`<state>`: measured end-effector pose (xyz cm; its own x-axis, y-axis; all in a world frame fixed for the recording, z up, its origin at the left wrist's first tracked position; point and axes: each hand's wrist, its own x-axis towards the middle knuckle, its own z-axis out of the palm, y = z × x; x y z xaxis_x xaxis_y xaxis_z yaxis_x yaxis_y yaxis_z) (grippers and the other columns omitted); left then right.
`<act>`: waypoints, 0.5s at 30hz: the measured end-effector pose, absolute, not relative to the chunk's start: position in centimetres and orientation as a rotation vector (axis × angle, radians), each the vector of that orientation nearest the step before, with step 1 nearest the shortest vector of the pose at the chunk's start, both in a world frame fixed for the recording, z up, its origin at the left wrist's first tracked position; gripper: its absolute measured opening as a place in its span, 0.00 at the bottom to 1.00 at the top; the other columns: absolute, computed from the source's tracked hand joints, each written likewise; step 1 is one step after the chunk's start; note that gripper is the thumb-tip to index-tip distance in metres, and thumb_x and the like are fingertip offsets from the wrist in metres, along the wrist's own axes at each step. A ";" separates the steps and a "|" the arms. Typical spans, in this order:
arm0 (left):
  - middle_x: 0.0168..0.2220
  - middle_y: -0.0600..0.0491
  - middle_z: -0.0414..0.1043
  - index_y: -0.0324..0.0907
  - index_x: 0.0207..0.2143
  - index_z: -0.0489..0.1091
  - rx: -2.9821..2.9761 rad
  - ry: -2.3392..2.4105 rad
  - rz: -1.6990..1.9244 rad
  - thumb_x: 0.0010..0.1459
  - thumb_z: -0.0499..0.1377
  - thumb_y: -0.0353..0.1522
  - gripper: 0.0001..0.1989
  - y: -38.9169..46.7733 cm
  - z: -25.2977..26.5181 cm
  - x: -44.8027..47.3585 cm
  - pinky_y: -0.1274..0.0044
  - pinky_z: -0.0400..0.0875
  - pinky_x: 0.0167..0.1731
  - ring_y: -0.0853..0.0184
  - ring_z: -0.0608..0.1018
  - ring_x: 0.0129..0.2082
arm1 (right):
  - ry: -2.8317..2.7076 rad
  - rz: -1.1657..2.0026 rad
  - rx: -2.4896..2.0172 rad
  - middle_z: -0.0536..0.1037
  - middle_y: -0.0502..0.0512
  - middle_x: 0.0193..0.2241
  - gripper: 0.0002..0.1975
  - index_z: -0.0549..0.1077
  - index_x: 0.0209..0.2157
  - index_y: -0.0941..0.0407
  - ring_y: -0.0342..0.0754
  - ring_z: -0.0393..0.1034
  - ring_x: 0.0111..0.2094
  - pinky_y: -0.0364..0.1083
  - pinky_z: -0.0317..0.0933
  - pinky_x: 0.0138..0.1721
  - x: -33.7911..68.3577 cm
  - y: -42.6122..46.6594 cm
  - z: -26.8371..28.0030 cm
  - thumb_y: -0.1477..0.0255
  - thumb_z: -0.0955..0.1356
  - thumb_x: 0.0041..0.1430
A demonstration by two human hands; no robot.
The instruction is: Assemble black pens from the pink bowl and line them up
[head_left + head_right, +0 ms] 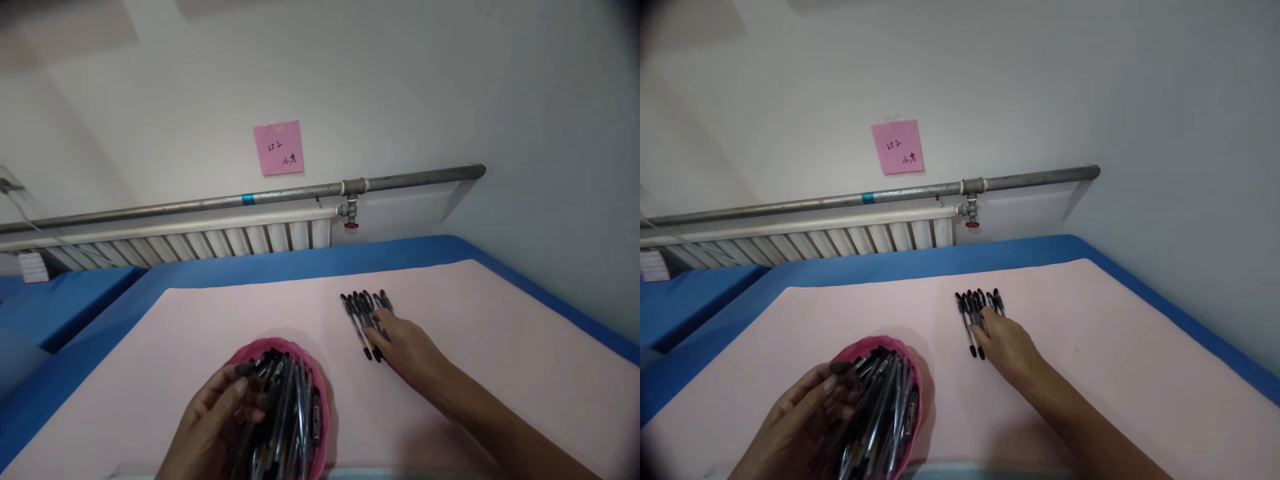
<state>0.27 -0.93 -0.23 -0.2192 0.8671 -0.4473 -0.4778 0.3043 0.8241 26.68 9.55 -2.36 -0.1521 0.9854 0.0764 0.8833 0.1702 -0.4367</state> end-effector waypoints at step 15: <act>0.27 0.56 0.69 0.40 0.32 0.68 1.018 1.936 1.442 0.49 0.56 0.37 0.10 -0.2 -1.3 -3.8 0.78 0.65 0.26 0.72 0.70 0.24 | -2.435 0.621 -1.451 0.73 0.55 0.23 0.09 0.65 0.23 0.53 0.52 0.69 0.25 0.47 0.55 0.25 22.9 6.5 -5.9 0.69 0.59 0.54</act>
